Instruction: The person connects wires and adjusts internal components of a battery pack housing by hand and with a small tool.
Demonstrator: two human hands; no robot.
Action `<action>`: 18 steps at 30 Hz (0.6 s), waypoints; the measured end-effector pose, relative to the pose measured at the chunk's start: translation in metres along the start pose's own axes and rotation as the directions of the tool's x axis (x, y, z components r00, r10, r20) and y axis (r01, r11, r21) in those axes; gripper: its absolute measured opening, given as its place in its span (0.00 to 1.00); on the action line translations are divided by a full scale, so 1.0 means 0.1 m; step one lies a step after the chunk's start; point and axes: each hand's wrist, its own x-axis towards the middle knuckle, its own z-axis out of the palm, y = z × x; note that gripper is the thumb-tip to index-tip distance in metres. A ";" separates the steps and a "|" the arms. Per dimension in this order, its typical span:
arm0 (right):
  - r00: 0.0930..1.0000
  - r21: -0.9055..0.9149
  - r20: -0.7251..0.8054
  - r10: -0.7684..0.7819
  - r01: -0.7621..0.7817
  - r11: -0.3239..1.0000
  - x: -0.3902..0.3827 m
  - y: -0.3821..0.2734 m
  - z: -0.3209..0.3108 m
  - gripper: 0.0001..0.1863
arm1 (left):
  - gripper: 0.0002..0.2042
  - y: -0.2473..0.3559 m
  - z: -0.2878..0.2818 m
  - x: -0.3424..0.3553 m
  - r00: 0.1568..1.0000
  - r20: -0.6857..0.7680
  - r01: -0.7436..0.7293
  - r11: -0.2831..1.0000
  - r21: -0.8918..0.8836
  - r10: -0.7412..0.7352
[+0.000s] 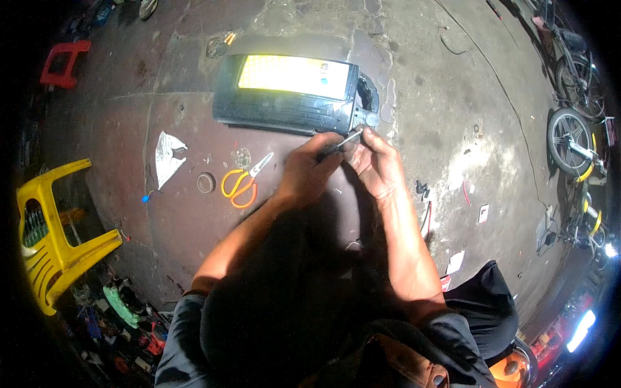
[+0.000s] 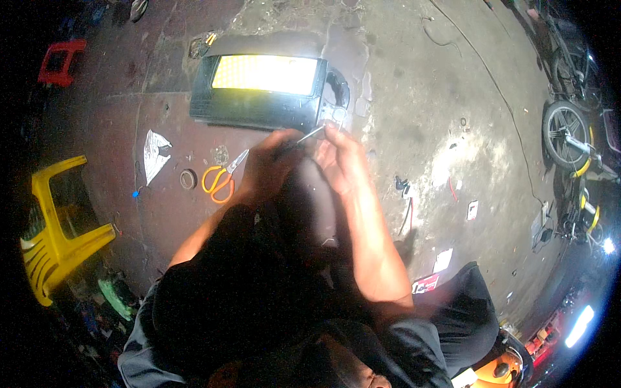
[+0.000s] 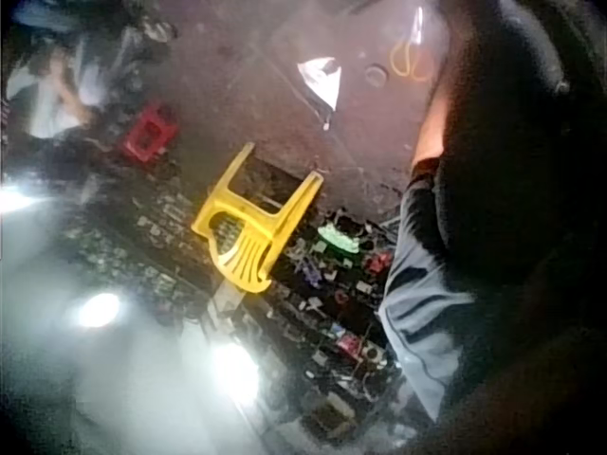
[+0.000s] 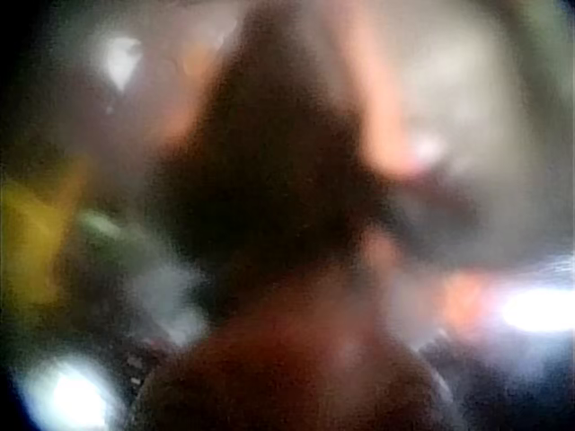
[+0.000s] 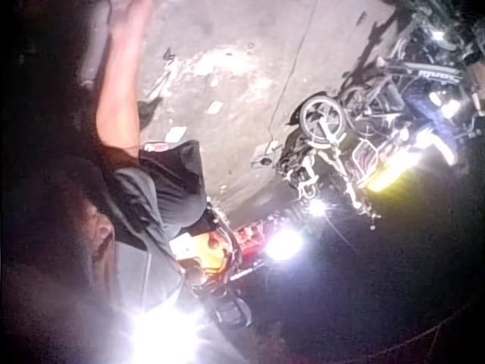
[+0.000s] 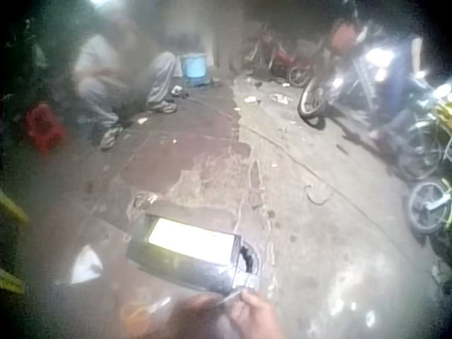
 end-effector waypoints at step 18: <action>0.989 -0.219 -0.115 -0.089 0.062 0.974 -0.04 0.01 0.03 0.08 | 0.10 -0.04 0.00 -0.01 0.989 0.070 -0.149 0.883 0.445 0.132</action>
